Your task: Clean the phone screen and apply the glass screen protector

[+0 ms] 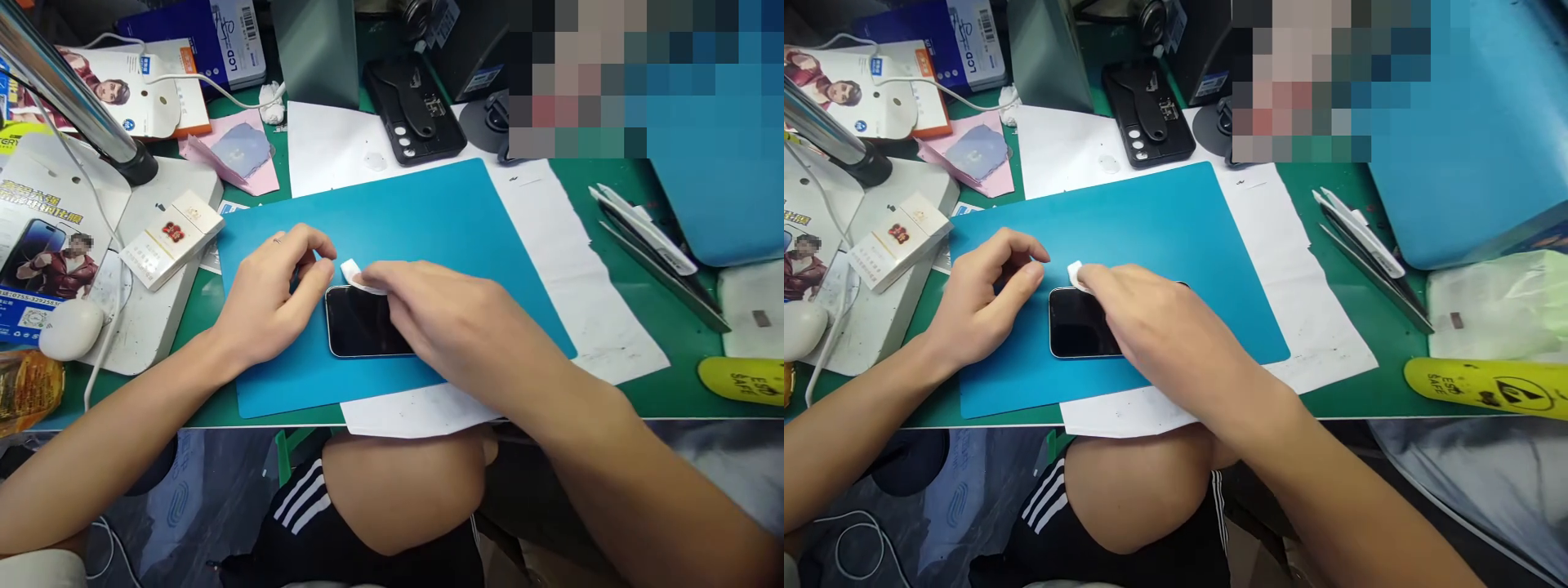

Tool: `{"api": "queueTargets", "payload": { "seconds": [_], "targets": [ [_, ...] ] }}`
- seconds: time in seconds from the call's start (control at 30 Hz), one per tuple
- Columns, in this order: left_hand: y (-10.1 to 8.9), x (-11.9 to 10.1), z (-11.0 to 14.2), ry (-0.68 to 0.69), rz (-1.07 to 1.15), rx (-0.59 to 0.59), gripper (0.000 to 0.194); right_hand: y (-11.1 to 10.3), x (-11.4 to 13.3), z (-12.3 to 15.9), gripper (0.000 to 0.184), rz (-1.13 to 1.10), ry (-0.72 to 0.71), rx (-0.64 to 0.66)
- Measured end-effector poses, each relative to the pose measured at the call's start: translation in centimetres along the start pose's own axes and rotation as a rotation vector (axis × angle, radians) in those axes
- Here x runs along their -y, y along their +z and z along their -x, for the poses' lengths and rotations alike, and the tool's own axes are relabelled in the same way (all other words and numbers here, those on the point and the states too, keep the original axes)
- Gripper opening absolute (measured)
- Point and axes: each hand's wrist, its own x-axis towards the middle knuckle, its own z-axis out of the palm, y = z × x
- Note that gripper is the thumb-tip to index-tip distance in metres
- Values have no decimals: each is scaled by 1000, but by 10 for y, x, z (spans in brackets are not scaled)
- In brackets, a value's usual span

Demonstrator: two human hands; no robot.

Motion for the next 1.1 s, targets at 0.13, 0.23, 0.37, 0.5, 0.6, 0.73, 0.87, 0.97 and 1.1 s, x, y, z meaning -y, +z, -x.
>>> {"api": "queueTargets", "payload": {
  "seconds": [0.13, 0.23, 0.37, 0.5, 0.6, 0.73, 0.87, 0.97, 1.1],
  "targets": [
    [0, 2, 1, 5, 6, 0, 14, -8, -1, 7, 17, -21, 64, -207],
    [0, 2, 1, 11, -7, 8, 14, -10, 10, 13, 20, -30, 23, -214],
    [0, 1, 1, 19, -14, 12, 14, -2, 19, 13, 24, -25, -85, -128],
    [0, 1, 0, 27, -4, 10, 14, 4, 17, 8, 25, 16, -76, -100],
    [1, 2, 0, 20, -18, 30, 14, 7, 12, 3, 25, 2, -44, -101],
    [3, 5, -1, 41, -49, 38, 15, 7, 3, 0, 19, -8, 37, -163],
    [2, 6, 1, 90, -63, 27, 19, -14, 5, 0, 14, -90, 190, -346],
    [0, 7, 2, 174, -25, 50, 28, -30, 16, 0, 16, -231, 258, -455],
    [1, 9, 2, 263, 36, 126, 42, -26, 22, 0, 20, -362, 330, -377]
  ]
}}
